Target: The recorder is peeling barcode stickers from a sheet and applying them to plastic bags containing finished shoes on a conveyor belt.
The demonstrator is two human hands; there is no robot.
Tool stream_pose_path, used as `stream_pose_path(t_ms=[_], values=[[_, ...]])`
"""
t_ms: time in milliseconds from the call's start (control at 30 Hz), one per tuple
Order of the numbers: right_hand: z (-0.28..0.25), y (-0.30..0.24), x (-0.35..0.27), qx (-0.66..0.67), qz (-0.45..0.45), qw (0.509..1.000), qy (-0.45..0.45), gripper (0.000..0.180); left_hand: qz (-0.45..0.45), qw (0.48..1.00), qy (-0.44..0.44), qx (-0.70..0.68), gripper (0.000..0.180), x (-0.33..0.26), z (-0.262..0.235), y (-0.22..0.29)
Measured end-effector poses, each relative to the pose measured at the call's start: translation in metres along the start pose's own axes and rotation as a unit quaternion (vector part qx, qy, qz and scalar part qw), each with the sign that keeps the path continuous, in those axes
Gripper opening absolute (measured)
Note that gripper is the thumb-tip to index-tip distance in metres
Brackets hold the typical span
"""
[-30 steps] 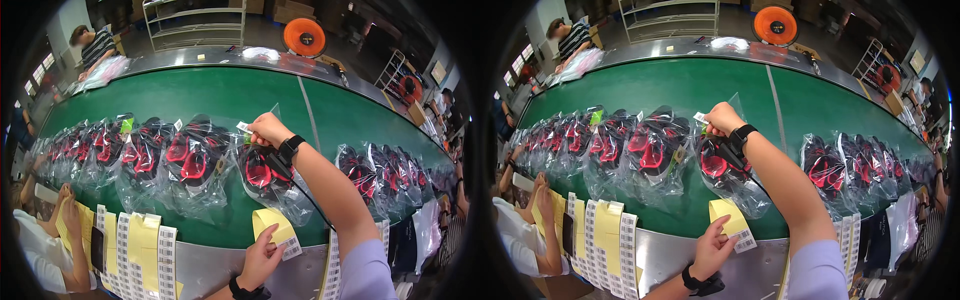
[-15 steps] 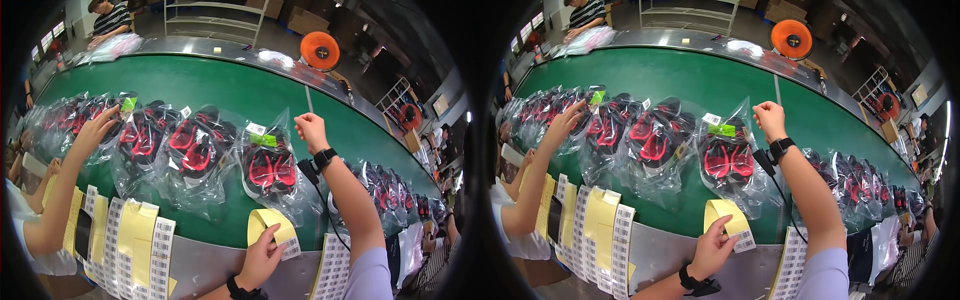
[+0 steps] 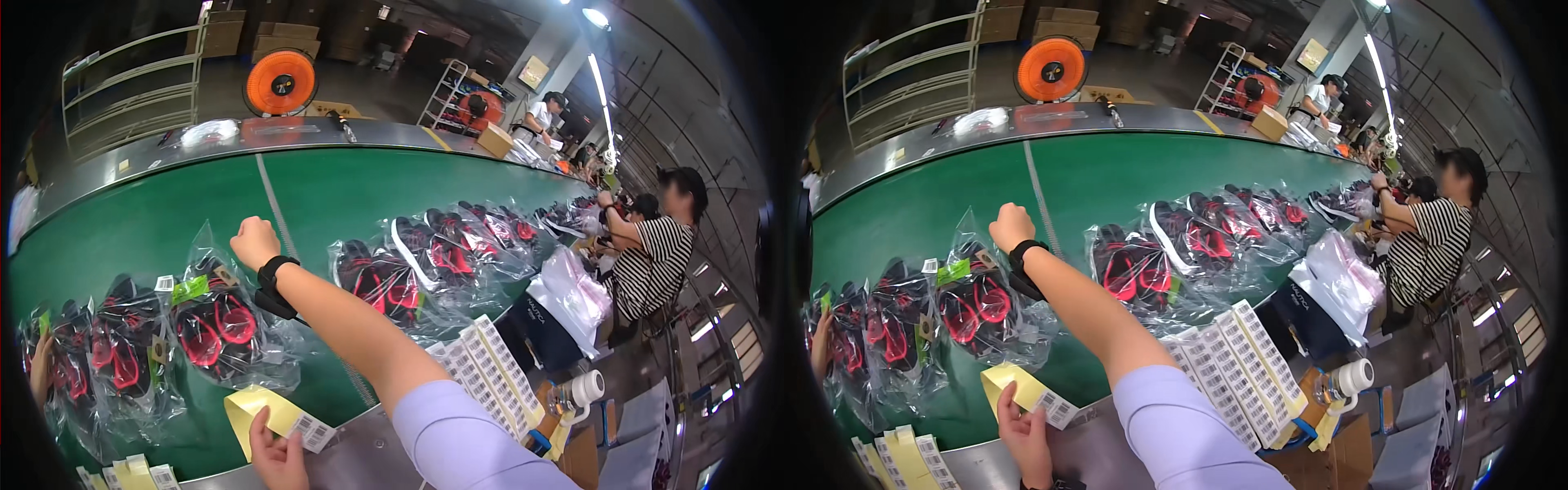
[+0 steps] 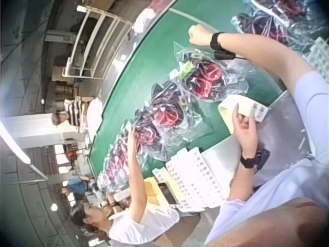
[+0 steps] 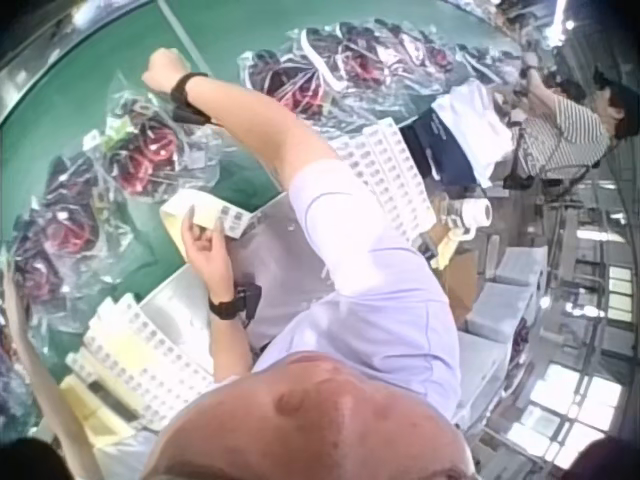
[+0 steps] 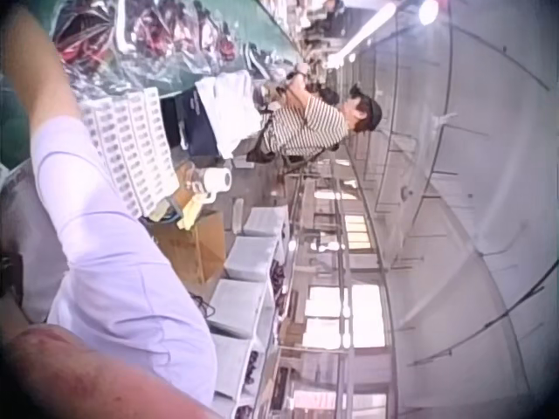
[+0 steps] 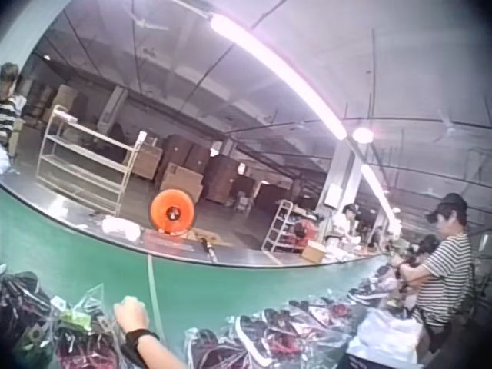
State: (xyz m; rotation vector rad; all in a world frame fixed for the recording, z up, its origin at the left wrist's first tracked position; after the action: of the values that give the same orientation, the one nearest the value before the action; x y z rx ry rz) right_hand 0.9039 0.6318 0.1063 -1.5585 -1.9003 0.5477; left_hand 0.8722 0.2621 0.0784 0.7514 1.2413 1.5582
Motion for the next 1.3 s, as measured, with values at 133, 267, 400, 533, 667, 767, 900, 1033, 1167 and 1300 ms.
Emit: stream_pose_path(t_ms=[133, 267, 400, 533, 667, 767, 900, 1033, 1167, 1300], values=[[-0.006, 0.035, 0.006, 0.038, -0.018, 0.999, 0.003, 0.022, -0.024, 0.999, -0.031, 0.009, 0.056, -0.003, 0.007, -0.005], [0.019, -0.009, 0.002, -0.002, 0.004, 0.995, -0.096, 0.029, -0.014, 1.000, -0.012, -0.024, 0.056, -0.001, 0.003, -0.008], [0.036, -0.002, 0.015, -0.044, -0.003, 0.997, -0.059, 0.025, -0.037, 0.999, -0.019, -0.032, 0.046, -0.001, 0.010, -0.007], [0.032, 0.026, 0.012, -0.063, -0.102, 0.992, -0.034, 0.027, 0.005, 0.999, 0.021, -0.044, 0.059, 0.005, 0.000, -0.019], [-0.009, 0.089, -0.020, 0.083, 0.006, 0.994, -0.067, 0.018, 0.010, 0.997, -0.023, -0.076, 0.060, 0.002, -0.006, -0.040], [-0.027, 0.105, -0.022, 0.064, 0.046, 0.994, -0.070, 0.016, -0.006, 0.994, -0.052, -0.095, 0.059, -0.001, -0.001, -0.045], [-0.003, 0.052, -0.010, 0.132, -0.003, 0.983, -0.127, 0.024, 0.010, 0.996, -0.071, -0.060, 0.058, -0.003, 0.000, -0.043], [0.036, -0.009, 0.010, 0.004, -0.079, 0.990, -0.114, 0.037, 0.030, 0.996, -0.072, -0.035, 0.059, -0.006, 0.000, -0.039], [0.062, -0.020, 0.032, -0.027, -0.090, 0.993, -0.073, 0.019, 0.055, 0.996, -0.057, -0.035, 0.059, -0.003, 0.004, -0.039], [0.060, -0.002, 0.022, 0.017, -0.062, 0.997, -0.049, 0.016, 0.038, 0.998, -0.028, -0.029, 0.060, -0.004, -0.002, -0.039]])
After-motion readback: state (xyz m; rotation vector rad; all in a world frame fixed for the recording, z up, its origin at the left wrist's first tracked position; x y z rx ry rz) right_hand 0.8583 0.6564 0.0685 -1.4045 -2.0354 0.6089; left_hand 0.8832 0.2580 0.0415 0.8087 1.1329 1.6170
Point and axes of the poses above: each hand's wrist, its own x-axis towards the middle knuckle, its own z-axis out of the palm, y = z × x, the point moved 4 cm from there along x, towards the middle knuckle
